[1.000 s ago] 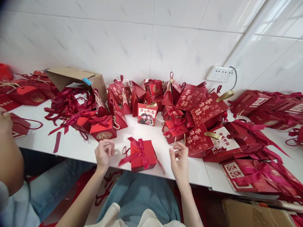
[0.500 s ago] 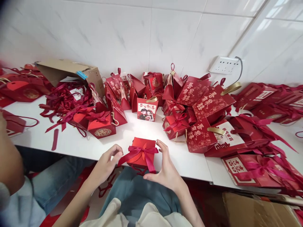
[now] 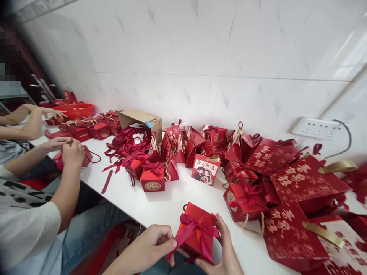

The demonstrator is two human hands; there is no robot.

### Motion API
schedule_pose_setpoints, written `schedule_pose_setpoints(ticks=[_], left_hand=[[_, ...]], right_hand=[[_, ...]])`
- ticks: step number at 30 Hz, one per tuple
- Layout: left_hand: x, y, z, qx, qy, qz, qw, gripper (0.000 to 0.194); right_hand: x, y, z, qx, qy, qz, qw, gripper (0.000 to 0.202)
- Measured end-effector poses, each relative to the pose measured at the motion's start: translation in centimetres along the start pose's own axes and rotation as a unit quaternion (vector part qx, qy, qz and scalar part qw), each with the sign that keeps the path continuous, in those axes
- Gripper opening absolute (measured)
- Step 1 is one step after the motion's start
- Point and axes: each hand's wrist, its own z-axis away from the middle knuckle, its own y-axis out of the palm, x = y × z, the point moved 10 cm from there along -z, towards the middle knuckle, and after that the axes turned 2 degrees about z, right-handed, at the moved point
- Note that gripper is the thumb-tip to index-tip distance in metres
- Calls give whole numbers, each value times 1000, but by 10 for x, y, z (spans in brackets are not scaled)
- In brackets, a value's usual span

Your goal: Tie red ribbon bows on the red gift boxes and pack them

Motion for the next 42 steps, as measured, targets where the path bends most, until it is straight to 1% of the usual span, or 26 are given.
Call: schedule_pose_setpoints(ticks=[2,4,6,9,15,18,22,23,24,25,28,29,30,32,35,37,39,41,42], left_hand=[[1,6,1,19,1,-13,1000,22],[1,8,1,28,6,-36,999,23],[0,8,0,28,21,-56,998,26],[-4,6,-3,23,53,-82,995,28],[-8,11,-5,50,89,-110,989,29],[-8,6,-5,49,100,-129,985,29],[1,-1,-6,102,76,-159,979,26],[0,-6,-7,105,78,-167,977,25],[-4,-13,-9,90,85,-174,977,24],[-11,-23,-11,57,97,-174,978,25],[-41,-52,-14,-83,143,-133,977,28],[-51,-56,-14,-116,158,-114,974,29],[-60,-57,-14,-134,175,-95,971,28],[-77,-51,-17,-140,207,-71,966,26],[-95,-39,-22,-137,242,-63,959,22],[-108,-34,-20,-154,277,-64,946,18],[-124,-28,-9,-189,339,-79,918,14],[-142,-15,11,-222,418,-123,872,9],[-150,-4,22,-229,459,-157,844,6]], right_hand=[[-2,1,-3,-7,4,-22,1000,95],[1,-1,-9,-13,2,-33,999,92],[8,-1,-15,-1,6,-35,999,92],[21,2,-22,37,9,-36,999,92],[46,4,-29,54,-17,-40,998,96],[57,2,-32,55,-39,-29,997,96],[72,-13,-35,37,-67,1,997,94],[76,-18,-34,31,-73,9,997,94],[81,-23,-34,25,-81,17,996,95],[86,-27,-33,18,-92,26,995,95],[102,-38,-30,0,-116,45,992,95],[105,-40,-29,-4,-119,48,992,95],[109,-42,-29,-7,-120,50,992,95],[114,-44,-28,-10,-124,52,991,95],[120,-48,-25,-19,-133,57,989,96],[122,-52,-22,-30,-136,65,988,96],[124,-58,-18,-43,-143,69,986,96],[127,-63,-11,-59,-151,70,984,95],[128,-67,-7,-67,-153,70,983,95]])
